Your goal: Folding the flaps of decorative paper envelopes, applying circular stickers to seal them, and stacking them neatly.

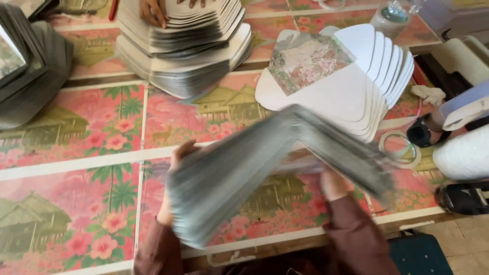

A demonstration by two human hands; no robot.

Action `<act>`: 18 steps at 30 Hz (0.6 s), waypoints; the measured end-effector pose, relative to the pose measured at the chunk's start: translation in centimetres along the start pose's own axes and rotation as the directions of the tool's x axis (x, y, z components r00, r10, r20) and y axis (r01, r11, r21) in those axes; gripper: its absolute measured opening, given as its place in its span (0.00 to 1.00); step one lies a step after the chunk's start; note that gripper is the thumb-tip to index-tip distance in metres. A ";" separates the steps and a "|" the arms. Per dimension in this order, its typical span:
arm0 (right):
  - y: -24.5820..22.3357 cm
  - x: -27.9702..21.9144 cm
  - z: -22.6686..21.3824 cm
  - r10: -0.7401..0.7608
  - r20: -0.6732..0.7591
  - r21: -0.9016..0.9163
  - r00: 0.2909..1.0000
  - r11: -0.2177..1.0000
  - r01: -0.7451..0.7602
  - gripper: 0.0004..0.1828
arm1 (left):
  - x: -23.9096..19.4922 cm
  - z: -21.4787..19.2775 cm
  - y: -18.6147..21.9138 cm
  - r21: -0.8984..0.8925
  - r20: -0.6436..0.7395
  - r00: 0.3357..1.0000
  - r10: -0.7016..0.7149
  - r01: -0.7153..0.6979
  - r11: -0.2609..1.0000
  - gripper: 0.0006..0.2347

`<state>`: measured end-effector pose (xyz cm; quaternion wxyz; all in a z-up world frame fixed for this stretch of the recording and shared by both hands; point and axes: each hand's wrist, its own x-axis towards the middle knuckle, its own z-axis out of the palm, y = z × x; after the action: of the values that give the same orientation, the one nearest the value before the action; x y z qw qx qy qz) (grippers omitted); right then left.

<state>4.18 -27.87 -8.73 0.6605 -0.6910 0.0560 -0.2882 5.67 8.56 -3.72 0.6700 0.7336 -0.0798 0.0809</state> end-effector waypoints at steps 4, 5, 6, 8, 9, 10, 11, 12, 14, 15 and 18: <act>3.6 -0.8 -2.2 0.356 -0.090 -0.506 0.930 0.788 -0.351 0.25 | -2.2 1.4 6.4 0.095 -0.010 0.995 -0.104 0.105 0.990 0.22; 0.6 -0.1 -1.0 0.175 -0.083 -0.503 0.981 0.843 -0.192 0.27 | -3.3 1.4 8.0 0.168 -0.039 0.981 -0.190 0.194 0.966 0.19; -2.5 1.7 0.4 -0.034 -0.086 -0.494 0.996 0.870 -0.013 0.29 | -3.4 1.7 9.6 0.235 -0.069 0.966 -0.251 0.260 0.937 0.19; -3.9 3.8 -0.4 0.072 0.059 -0.671 0.996 0.741 -0.014 0.27 | -6.7 -1.0 5.4 0.532 0.348 0.919 -0.186 -0.030 0.846 0.17; -4.5 4.6 -0.9 0.212 0.178 -0.816 0.961 0.577 0.023 0.28 | -8.6 -2.3 3.3 0.625 0.692 0.680 -0.242 -0.397 0.672 0.16; -4.6 4.3 -0.5 0.223 0.174 -0.818 0.959 0.575 0.015 0.28 | -7.7 -1.9 6.4 0.624 0.696 0.673 -0.250 -0.394 0.674 0.16; -4.8 4.0 0.0 0.335 0.189 -0.904 0.923 0.427 0.030 0.31 | -6.8 -1.5 9.5 0.821 0.503 0.691 -0.520 -0.195 0.536 0.14; -4.9 4.2 0.4 0.437 0.188 -0.960 0.880 0.269 0.071 0.36 | -5.8 -0.9 12.5 0.946 0.248 0.647 -0.721 -0.002 0.324 0.13; -4.5 3.8 0.2 0.395 0.218 -0.959 0.893 0.258 0.119 0.36 | -5.4 0.3 14.5 0.853 0.349 0.822 -0.451 -0.079 0.516 0.11; -4.3 3.5 0.2 0.350 0.249 -0.954 0.903 0.248 0.167 0.36 | -5.3 0.8 15.5 0.733 0.369 0.921 -0.126 -0.205 0.649 0.10; -5.0 3.4 0.3 0.403 0.218 -0.952 0.889 0.286 0.104 0.36 | -3.7 6.7 17.8 0.422 0.587 0.774 0.237 -0.542 0.727 0.09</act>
<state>5.61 -28.59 -2.86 0.1430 -0.9798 0.1381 0.0228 -1.89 0.37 12.09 0.3415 0.8587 -0.3782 0.0545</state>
